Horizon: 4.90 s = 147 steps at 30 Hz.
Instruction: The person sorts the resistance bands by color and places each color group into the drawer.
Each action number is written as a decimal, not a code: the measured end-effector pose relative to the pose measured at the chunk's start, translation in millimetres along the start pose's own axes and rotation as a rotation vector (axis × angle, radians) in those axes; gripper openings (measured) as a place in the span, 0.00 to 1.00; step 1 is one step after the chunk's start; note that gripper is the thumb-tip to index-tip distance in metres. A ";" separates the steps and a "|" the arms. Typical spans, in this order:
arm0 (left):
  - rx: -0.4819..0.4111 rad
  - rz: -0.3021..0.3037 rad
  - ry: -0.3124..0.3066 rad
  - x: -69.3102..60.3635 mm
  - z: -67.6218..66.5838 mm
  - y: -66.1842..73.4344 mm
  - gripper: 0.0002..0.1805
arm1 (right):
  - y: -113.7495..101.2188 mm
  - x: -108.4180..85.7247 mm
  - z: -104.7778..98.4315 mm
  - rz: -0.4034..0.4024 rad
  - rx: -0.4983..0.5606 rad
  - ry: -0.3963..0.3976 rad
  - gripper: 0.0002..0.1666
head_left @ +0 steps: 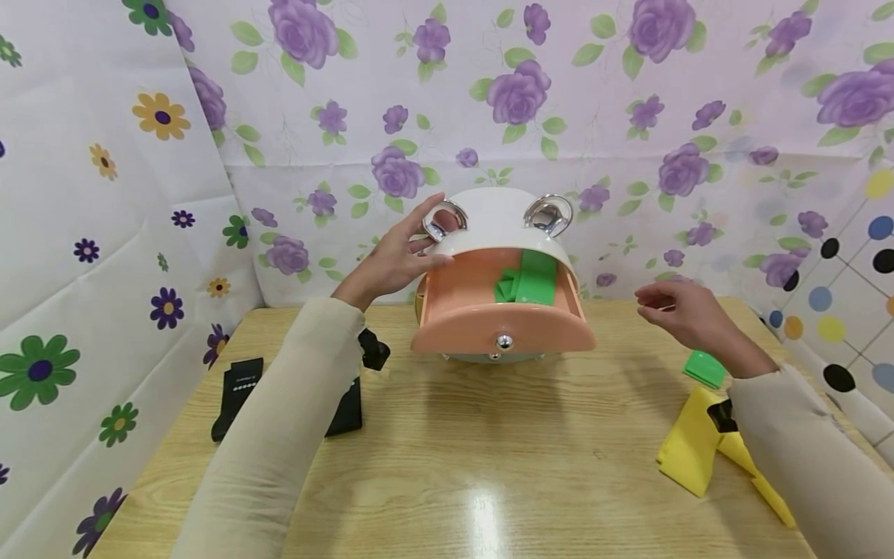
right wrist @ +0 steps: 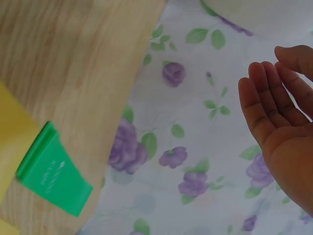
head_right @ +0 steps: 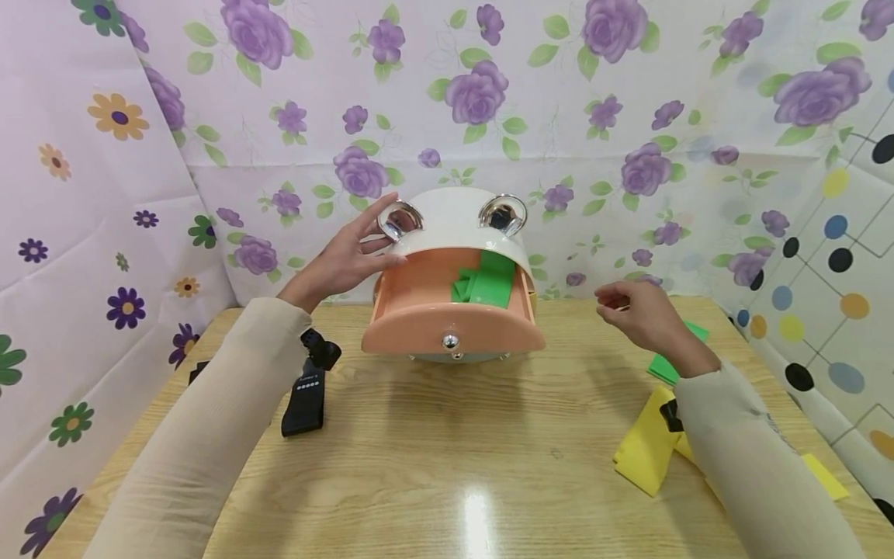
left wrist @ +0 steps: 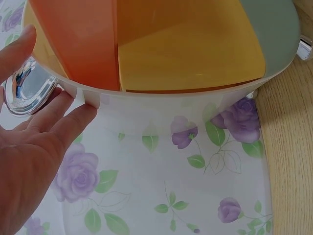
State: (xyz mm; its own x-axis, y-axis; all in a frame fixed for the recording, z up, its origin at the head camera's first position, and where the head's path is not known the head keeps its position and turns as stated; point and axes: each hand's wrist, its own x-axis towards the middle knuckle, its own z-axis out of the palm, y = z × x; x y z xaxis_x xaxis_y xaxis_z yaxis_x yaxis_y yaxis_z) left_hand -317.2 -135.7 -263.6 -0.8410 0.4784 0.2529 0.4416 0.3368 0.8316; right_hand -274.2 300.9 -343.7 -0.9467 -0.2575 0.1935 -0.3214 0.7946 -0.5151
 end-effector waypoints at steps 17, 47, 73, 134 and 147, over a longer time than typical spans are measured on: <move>-0.006 0.013 0.001 1.2 -0.1 -1.9 0.50 | 63.3 -30.8 11.2 0.103 0.004 -0.074 0.24; 0.022 -0.001 0.002 -0.9 0.7 1.2 0.50 | 118.5 -51.6 29.1 0.237 -0.023 -0.092 0.21; -0.015 -0.007 -0.004 -0.1 0.9 -1.1 0.50 | 108.4 -45.8 26.8 0.186 -0.100 -0.122 0.10; 0.006 -0.007 -0.008 -0.4 0.8 1.6 0.50 | -107.7 16.1 -83.3 -0.098 -0.084 0.184 0.10; 0.009 -0.020 -0.005 -0.9 0.2 1.0 0.50 | -132.6 14.9 -101.9 -0.151 -0.080 0.275 0.08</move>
State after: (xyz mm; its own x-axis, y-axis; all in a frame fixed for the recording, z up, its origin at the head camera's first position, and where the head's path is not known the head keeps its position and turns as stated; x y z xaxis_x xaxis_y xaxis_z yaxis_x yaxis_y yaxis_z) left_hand -316.0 -135.6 -263.1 -0.8479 0.4758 0.2339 0.4279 0.3536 0.8318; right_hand -243.6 247.7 -187.4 -0.8436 -0.2266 0.4867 -0.4450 0.8024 -0.3978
